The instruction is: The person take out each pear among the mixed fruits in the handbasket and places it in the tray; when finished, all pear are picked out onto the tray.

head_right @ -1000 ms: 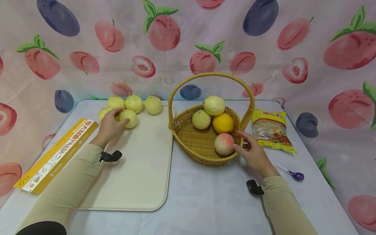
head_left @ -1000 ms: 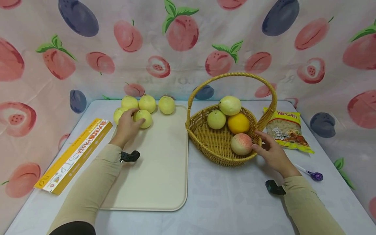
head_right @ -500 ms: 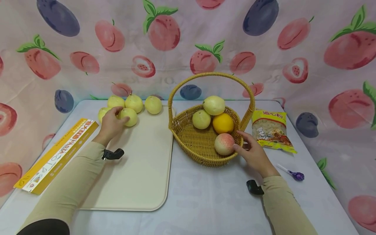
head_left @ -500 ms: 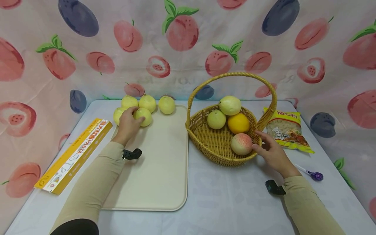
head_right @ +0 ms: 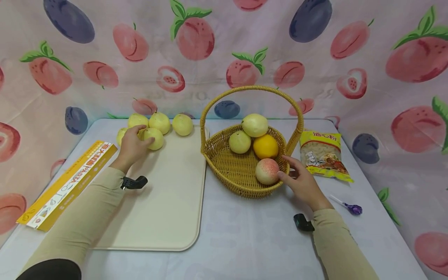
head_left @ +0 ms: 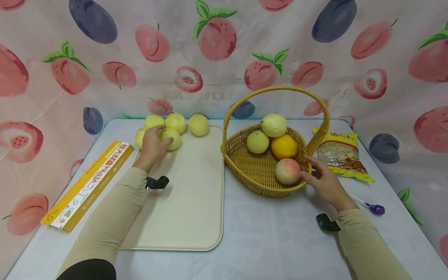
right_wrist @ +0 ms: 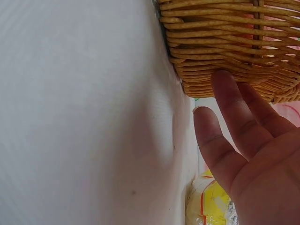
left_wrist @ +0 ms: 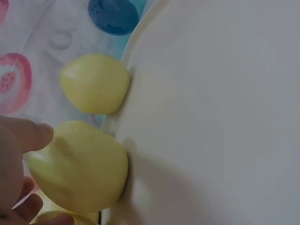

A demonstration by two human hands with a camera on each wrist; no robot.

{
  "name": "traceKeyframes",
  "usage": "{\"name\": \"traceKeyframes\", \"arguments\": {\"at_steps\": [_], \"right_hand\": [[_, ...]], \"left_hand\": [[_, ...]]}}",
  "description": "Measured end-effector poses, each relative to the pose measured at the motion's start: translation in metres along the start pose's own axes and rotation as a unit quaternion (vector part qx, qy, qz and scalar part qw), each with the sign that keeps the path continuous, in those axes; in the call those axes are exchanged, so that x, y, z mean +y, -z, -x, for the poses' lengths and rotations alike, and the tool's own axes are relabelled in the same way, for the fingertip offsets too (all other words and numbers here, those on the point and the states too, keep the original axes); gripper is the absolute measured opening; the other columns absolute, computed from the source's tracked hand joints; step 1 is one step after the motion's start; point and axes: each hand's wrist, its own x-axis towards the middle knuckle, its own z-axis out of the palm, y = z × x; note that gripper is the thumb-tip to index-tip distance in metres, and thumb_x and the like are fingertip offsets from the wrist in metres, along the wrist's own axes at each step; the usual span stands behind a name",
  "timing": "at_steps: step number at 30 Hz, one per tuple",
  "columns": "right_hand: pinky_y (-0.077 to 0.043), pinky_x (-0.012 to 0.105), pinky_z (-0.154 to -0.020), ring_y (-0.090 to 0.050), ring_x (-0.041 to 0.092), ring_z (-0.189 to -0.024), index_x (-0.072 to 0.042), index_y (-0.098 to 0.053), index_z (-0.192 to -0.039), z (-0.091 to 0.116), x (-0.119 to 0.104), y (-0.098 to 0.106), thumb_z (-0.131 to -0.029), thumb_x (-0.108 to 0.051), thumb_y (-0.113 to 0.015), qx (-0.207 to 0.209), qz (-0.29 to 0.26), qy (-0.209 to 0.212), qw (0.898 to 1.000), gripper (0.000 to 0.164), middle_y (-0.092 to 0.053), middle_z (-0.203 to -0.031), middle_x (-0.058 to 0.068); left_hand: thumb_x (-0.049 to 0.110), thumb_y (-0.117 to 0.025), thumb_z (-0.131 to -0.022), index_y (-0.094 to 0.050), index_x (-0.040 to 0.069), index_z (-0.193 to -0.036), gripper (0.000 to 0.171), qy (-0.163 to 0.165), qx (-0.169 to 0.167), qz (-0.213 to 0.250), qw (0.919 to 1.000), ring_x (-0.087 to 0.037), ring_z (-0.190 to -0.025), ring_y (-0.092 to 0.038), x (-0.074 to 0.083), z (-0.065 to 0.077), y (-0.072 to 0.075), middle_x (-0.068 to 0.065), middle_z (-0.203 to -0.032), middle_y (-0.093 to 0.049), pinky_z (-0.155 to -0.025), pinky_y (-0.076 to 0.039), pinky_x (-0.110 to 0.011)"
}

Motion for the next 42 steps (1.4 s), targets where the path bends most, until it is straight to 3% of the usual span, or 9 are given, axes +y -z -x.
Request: {"name": "traceKeyframes", "arguments": {"at_steps": [7, 24, 36, 42], "right_hand": [[-0.038, 0.066, -0.100, -0.037, 0.050, -0.128, -0.010, -0.026, -0.159, 0.001, -0.002, 0.001, -0.101, -0.045, -0.058, -0.002, -0.001, -0.006, 1.000, 0.075, -0.027, -0.156, 0.027], [-0.040, 0.063, -0.099, -0.040, 0.049, -0.125, -0.008, -0.026, -0.158, 0.001, -0.001, 0.001, -0.102, -0.042, -0.058, -0.001, 0.000, 0.005, 1.000, 0.073, -0.028, -0.155, 0.027], [-0.038, 0.065, -0.100, -0.039, 0.050, -0.128, -0.008, -0.026, -0.158, 0.000, 0.000, 0.000, -0.102, -0.039, -0.059, 0.001, 0.001, 0.005, 1.000, 0.073, -0.027, -0.156, 0.028], [-0.041, 0.064, -0.098, -0.042, 0.049, -0.125, -0.008, -0.026, -0.158, 0.001, 0.000, 0.000, -0.102, -0.040, -0.059, 0.004, 0.006, 0.010, 1.000, 0.073, -0.030, -0.154, 0.029]], "left_hand": [[0.016, -0.072, -0.091, -0.050, -0.009, -0.139, 0.059, -0.029, -0.001, 0.005, 0.9996, -0.042, -0.137, -0.036, 0.014, 0.004, 0.004, -0.029, -0.141, -0.046, -0.115, -0.025, -0.050], [0.018, -0.076, -0.090, -0.049, -0.005, -0.141, 0.062, -0.084, -0.022, 0.044, 0.9952, -0.037, -0.138, -0.038, 0.051, 0.026, -0.002, -0.024, -0.143, -0.047, -0.114, -0.029, -0.049], [0.015, -0.080, -0.087, -0.051, -0.004, -0.140, 0.063, -0.154, -0.044, 0.063, 0.9851, -0.035, -0.135, -0.042, 0.081, 0.052, -0.009, -0.021, -0.142, -0.049, -0.111, -0.033, -0.048], [0.013, -0.081, -0.085, -0.052, -0.003, -0.139, 0.063, -0.206, -0.049, 0.095, 0.9727, -0.032, -0.132, -0.045, 0.097, 0.064, -0.013, -0.019, -0.140, -0.052, -0.104, -0.041, -0.050]]}}
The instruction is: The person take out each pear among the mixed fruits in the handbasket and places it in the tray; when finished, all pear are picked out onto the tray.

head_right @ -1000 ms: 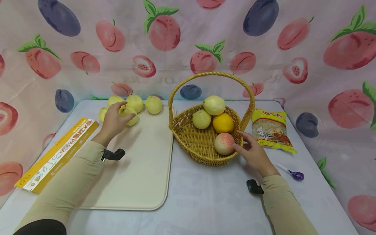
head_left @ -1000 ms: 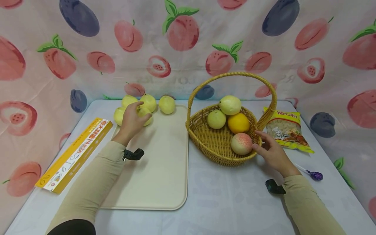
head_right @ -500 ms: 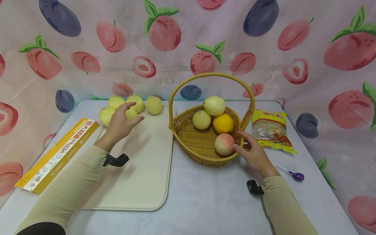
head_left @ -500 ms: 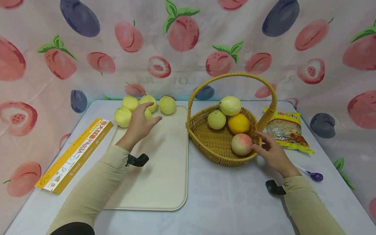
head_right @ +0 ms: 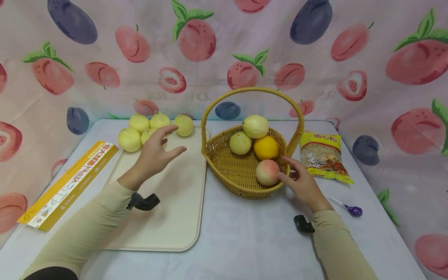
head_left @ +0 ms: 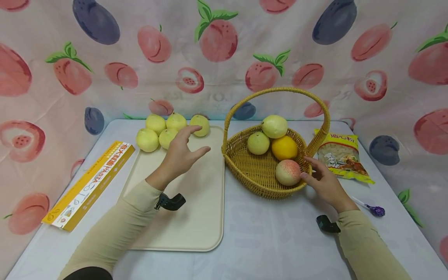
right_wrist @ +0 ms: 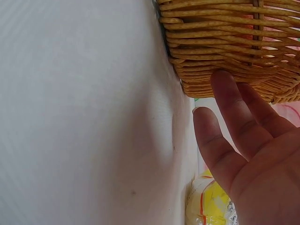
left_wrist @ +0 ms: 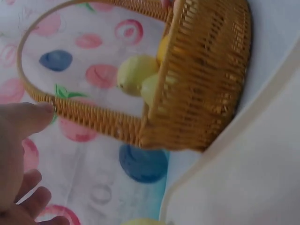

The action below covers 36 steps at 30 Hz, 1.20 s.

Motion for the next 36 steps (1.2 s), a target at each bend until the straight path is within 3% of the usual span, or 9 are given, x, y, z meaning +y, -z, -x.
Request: {"name": "traceKeyframes", "arguments": {"at_steps": [6, 15, 18, 25, 31, 36], "right_hand": [[-0.039, 0.066, -0.099, -0.040, 0.050, -0.127, -0.009, -0.026, -0.158, 0.001, -0.001, 0.000, -0.101, -0.041, -0.059, -0.001, -0.001, -0.006, 1.000, 0.074, -0.028, -0.155, 0.029], [-0.039, 0.066, -0.100, -0.039, 0.051, -0.128, -0.008, -0.025, -0.159, 0.001, -0.001, 0.001, -0.102, -0.039, -0.059, -0.005, -0.008, -0.008, 1.000, 0.073, -0.028, -0.155, 0.029], [-0.039, 0.066, -0.100, -0.039, 0.051, -0.128, -0.008, -0.025, -0.159, 0.002, -0.001, 0.001, -0.102, -0.039, -0.059, -0.006, -0.010, -0.008, 1.000, 0.073, -0.027, -0.156, 0.029], [-0.038, 0.067, -0.101, -0.038, 0.051, -0.129, -0.008, -0.026, -0.158, 0.001, -0.001, 0.000, -0.101, -0.042, -0.059, -0.002, -0.011, -0.009, 1.000, 0.074, -0.027, -0.156, 0.029], [-0.038, 0.067, -0.100, -0.039, 0.051, -0.128, -0.009, -0.025, -0.159, 0.000, 0.000, 0.000, -0.101, -0.046, -0.058, -0.005, -0.008, -0.011, 1.000, 0.076, -0.026, -0.157, 0.028], [-0.038, 0.066, -0.100, -0.039, 0.051, -0.128, -0.009, -0.026, -0.158, 0.000, 0.000, 0.000, -0.101, -0.045, -0.058, -0.002, -0.004, -0.004, 1.000, 0.075, -0.026, -0.157, 0.027]], "left_hand": [[0.006, -0.081, -0.084, -0.054, -0.003, -0.137, 0.060, -0.065, 0.006, 0.052, 0.9965, -0.029, -0.127, -0.051, 0.014, 0.001, -0.012, -0.017, -0.136, -0.056, -0.100, -0.047, -0.046], [0.003, -0.080, -0.085, -0.054, -0.005, -0.135, 0.057, -0.115, -0.031, 0.111, 0.9867, -0.028, -0.127, -0.051, 0.035, -0.005, -0.044, -0.019, -0.135, -0.056, -0.101, -0.048, -0.046], [0.005, -0.080, -0.085, -0.053, -0.005, -0.137, 0.059, -0.112, -0.048, 0.108, 0.9866, -0.027, -0.128, -0.051, 0.041, -0.009, -0.056, -0.018, -0.135, -0.055, -0.102, -0.047, -0.045], [0.016, -0.080, -0.087, -0.051, -0.002, -0.140, 0.062, -0.081, -0.089, 0.092, 0.9884, -0.024, -0.128, -0.050, 0.047, -0.025, -0.083, -0.014, -0.140, -0.053, -0.101, -0.046, -0.030], [0.020, -0.079, -0.089, -0.050, -0.001, -0.142, 0.064, -0.053, -0.107, 0.068, 0.9905, -0.024, -0.132, -0.046, 0.042, -0.040, -0.100, -0.014, -0.143, -0.051, -0.107, -0.041, -0.038], [0.026, -0.076, -0.092, -0.045, 0.003, -0.148, 0.068, -0.009, -0.136, 0.054, 0.9892, -0.023, -0.136, -0.042, 0.039, -0.051, -0.113, -0.012, -0.148, -0.046, -0.110, -0.037, -0.036]]}}
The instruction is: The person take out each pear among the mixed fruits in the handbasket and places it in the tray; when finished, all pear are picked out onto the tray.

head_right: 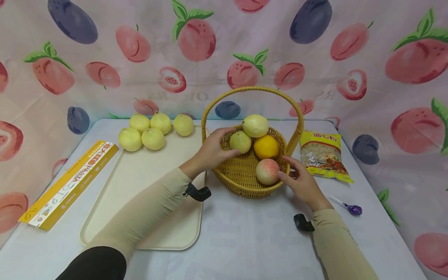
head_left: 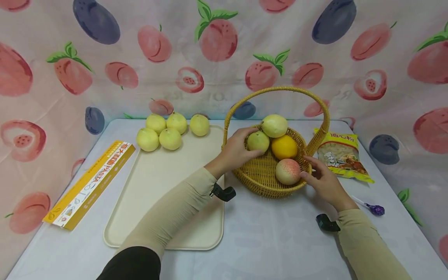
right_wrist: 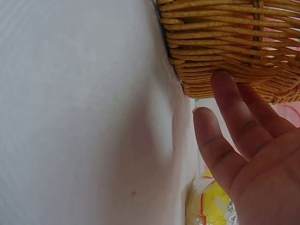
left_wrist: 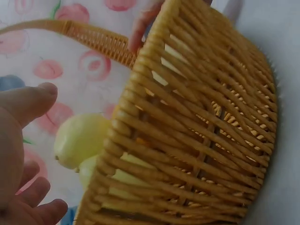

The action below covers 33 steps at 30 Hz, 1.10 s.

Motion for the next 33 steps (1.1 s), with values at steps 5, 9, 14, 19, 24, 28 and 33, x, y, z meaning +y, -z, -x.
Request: {"name": "traceKeyframes", "arguments": {"at_steps": [5, 9, 14, 19, 24, 28, 33], "right_hand": [[-0.040, 0.064, -0.099, -0.042, 0.049, -0.125, -0.008, -0.026, -0.158, 0.000, -0.001, -0.001, -0.101, -0.042, -0.059, 0.001, 0.003, 0.004, 1.000, 0.074, -0.028, -0.156, 0.028], [-0.038, 0.066, -0.101, -0.038, 0.050, -0.129, -0.008, -0.026, -0.158, -0.001, -0.001, 0.000, -0.101, -0.042, -0.059, 0.001, 0.002, 0.001, 1.000, 0.074, -0.026, -0.157, 0.027], [-0.034, 0.068, -0.104, -0.033, 0.052, -0.134, -0.008, -0.025, -0.159, -0.001, 0.000, 0.001, -0.102, -0.040, -0.059, -0.001, -0.003, 0.002, 1.000, 0.074, -0.024, -0.158, 0.026], [-0.036, 0.067, -0.102, -0.036, 0.051, -0.131, -0.007, -0.025, -0.158, 0.000, 0.001, 0.000, -0.102, -0.039, -0.059, 0.003, -0.002, 0.004, 1.000, 0.073, -0.025, -0.157, 0.028], [-0.033, 0.068, -0.104, -0.034, 0.052, -0.134, -0.008, -0.026, -0.158, 0.000, 0.001, -0.001, -0.101, -0.041, -0.059, 0.004, -0.004, 0.003, 1.000, 0.074, -0.026, -0.157, 0.028], [-0.031, 0.068, -0.105, -0.030, 0.053, -0.137, -0.008, -0.025, -0.158, -0.001, 0.001, 0.000, -0.101, -0.041, -0.059, 0.002, -0.004, 0.001, 1.000, 0.074, -0.024, -0.158, 0.027], [-0.033, 0.068, -0.104, -0.033, 0.052, -0.135, -0.008, -0.024, -0.159, -0.001, 0.000, 0.000, -0.101, -0.040, -0.059, 0.000, -0.004, -0.004, 1.000, 0.075, -0.024, -0.158, 0.027]], "left_hand": [[0.030, -0.075, -0.092, -0.045, 0.008, -0.149, 0.068, 0.035, -0.005, 0.011, 0.9993, -0.021, -0.136, -0.041, -0.004, -0.010, -0.008, -0.009, -0.150, -0.042, -0.107, -0.040, -0.035], [0.029, -0.076, -0.091, -0.047, 0.009, -0.148, 0.067, 0.051, -0.001, 0.019, 0.9985, -0.021, -0.136, -0.041, -0.007, -0.016, -0.011, -0.009, -0.150, -0.042, -0.106, -0.040, -0.034], [0.030, -0.076, -0.091, -0.045, 0.010, -0.149, 0.069, 0.066, -0.010, 0.019, 0.9976, -0.021, -0.138, -0.038, -0.012, -0.025, -0.014, -0.009, -0.151, -0.042, -0.109, -0.037, -0.035], [0.031, -0.075, -0.092, -0.041, 0.014, -0.152, 0.072, 0.091, -0.028, 0.025, 0.9952, -0.020, -0.139, -0.038, -0.017, -0.030, -0.016, -0.004, -0.153, -0.041, -0.109, -0.038, -0.035], [0.033, -0.076, -0.091, -0.039, 0.017, -0.154, 0.074, 0.120, -0.035, 0.049, 0.9910, -0.019, -0.137, -0.042, -0.022, -0.031, -0.017, -0.001, -0.154, -0.040, -0.106, -0.040, -0.035], [0.032, -0.076, -0.091, -0.039, 0.015, -0.153, 0.074, 0.129, -0.032, 0.063, 0.9892, -0.019, -0.134, -0.045, -0.023, -0.032, -0.018, -0.003, -0.154, -0.042, -0.104, -0.042, -0.035], [0.030, -0.076, -0.091, -0.042, 0.013, -0.151, 0.071, 0.129, -0.034, 0.052, 0.9897, -0.019, -0.132, -0.047, -0.023, -0.032, -0.019, -0.004, -0.152, -0.044, -0.103, -0.043, -0.034]]}}
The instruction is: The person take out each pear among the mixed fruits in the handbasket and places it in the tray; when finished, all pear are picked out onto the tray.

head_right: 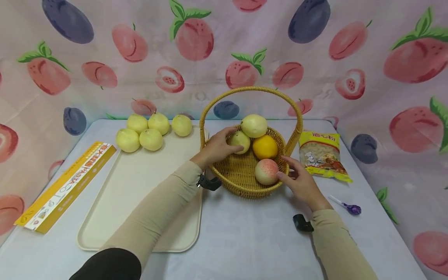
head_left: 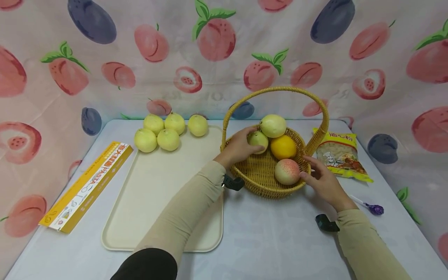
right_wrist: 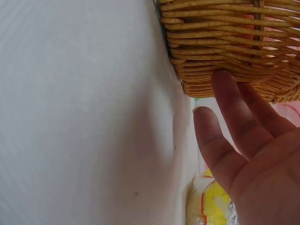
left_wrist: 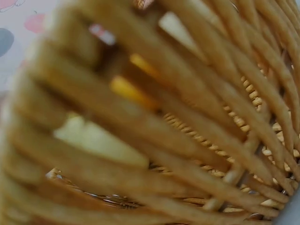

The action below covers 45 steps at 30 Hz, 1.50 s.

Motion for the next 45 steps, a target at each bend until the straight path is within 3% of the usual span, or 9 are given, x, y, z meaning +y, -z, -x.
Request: {"name": "traceKeyframes", "arguments": {"at_steps": [8, 12, 17, 24, 31, 36, 45], "right_hand": [[-0.034, 0.068, -0.103, -0.034, 0.053, -0.134, -0.008, -0.025, -0.158, 0.0027, -0.0009, 0.0003, -0.101, -0.042, -0.059, 0.001, 0.002, -0.002, 1.000, 0.075, -0.026, -0.157, 0.028], [-0.036, 0.068, -0.101, -0.037, 0.052, -0.131, -0.008, -0.025, -0.158, 0.0033, -0.0010, 0.0001, -0.102, -0.040, -0.059, 0.001, 0.003, 0.003, 1.000, 0.073, -0.028, -0.156, 0.029], [-0.037, 0.068, -0.101, -0.037, 0.052, -0.131, -0.008, -0.025, -0.159, 0.0029, -0.0002, 0.0000, -0.102, -0.040, -0.059, 0.000, 0.003, -0.002, 1.000, 0.074, -0.027, -0.156, 0.029], [-0.039, 0.066, -0.099, -0.041, 0.051, -0.128, -0.009, -0.025, -0.159, 0.0015, 0.0003, 0.0007, -0.102, -0.040, -0.059, 0.002, 0.009, 0.001, 1.000, 0.073, -0.029, -0.155, 0.029], [-0.040, 0.066, -0.099, -0.040, 0.051, -0.128, -0.009, -0.025, -0.159, 0.0012, -0.0013, 0.0009, -0.102, -0.040, -0.059, 0.001, 0.008, 0.000, 1.000, 0.073, -0.029, -0.155, 0.029], [-0.041, 0.066, -0.098, -0.042, 0.051, -0.127, -0.007, -0.025, -0.158, 0.0013, -0.0021, 0.0004, -0.102, -0.039, -0.058, 0.000, 0.006, 0.005, 1.000, 0.072, -0.029, -0.155, 0.030], [-0.040, 0.066, -0.099, -0.041, 0.051, -0.127, -0.007, -0.025, -0.158, 0.0009, -0.0012, -0.0006, -0.102, -0.038, -0.059, 0.002, 0.007, 0.011, 1.000, 0.072, -0.029, -0.155, 0.029]], "left_hand": [[0.030, -0.075, -0.092, -0.046, 0.012, -0.149, 0.066, -0.009, -0.001, -0.026, 0.9996, -0.023, -0.124, -0.047, -0.0004, 0.0014, -0.0015, -0.011, -0.146, -0.043, -0.099, -0.045, -0.037], [0.030, -0.075, -0.092, -0.045, 0.013, -0.150, 0.068, -0.012, 0.001, -0.037, 0.9992, -0.023, -0.129, -0.046, -0.0002, 0.0015, -0.0016, -0.009, -0.149, -0.043, -0.101, -0.044, -0.038], [0.031, -0.075, -0.092, -0.045, 0.013, -0.149, 0.067, 0.001, 0.005, -0.050, 0.9987, -0.024, -0.125, -0.046, 0.0025, 0.0022, -0.0023, -0.010, -0.145, -0.045, -0.098, -0.045, -0.038], [0.028, -0.075, -0.092, -0.047, 0.011, -0.148, 0.065, 0.027, 0.000, -0.037, 0.9990, -0.027, -0.126, -0.046, 0.0051, 0.0026, -0.0024, -0.016, -0.150, -0.033, -0.099, -0.046, -0.040], [0.023, -0.076, -0.091, -0.040, 0.008, -0.150, 0.070, 0.013, -0.008, -0.049, 0.9987, -0.022, -0.124, -0.051, 0.0032, 0.0014, -0.0012, -0.009, -0.146, -0.047, -0.095, -0.048, -0.035], [0.020, -0.076, -0.091, -0.035, 0.007, -0.152, 0.074, 0.027, -0.035, -0.053, 0.9976, -0.024, -0.128, -0.048, 0.0030, 0.0026, -0.0005, -0.011, -0.146, -0.046, -0.099, -0.046, -0.038], [0.025, -0.078, -0.090, -0.030, 0.009, -0.155, 0.083, 0.046, -0.039, -0.071, 0.9956, -0.025, -0.127, -0.051, 0.0043, 0.0034, -0.0003, -0.012, -0.148, -0.046, -0.099, -0.046, -0.038]]}}
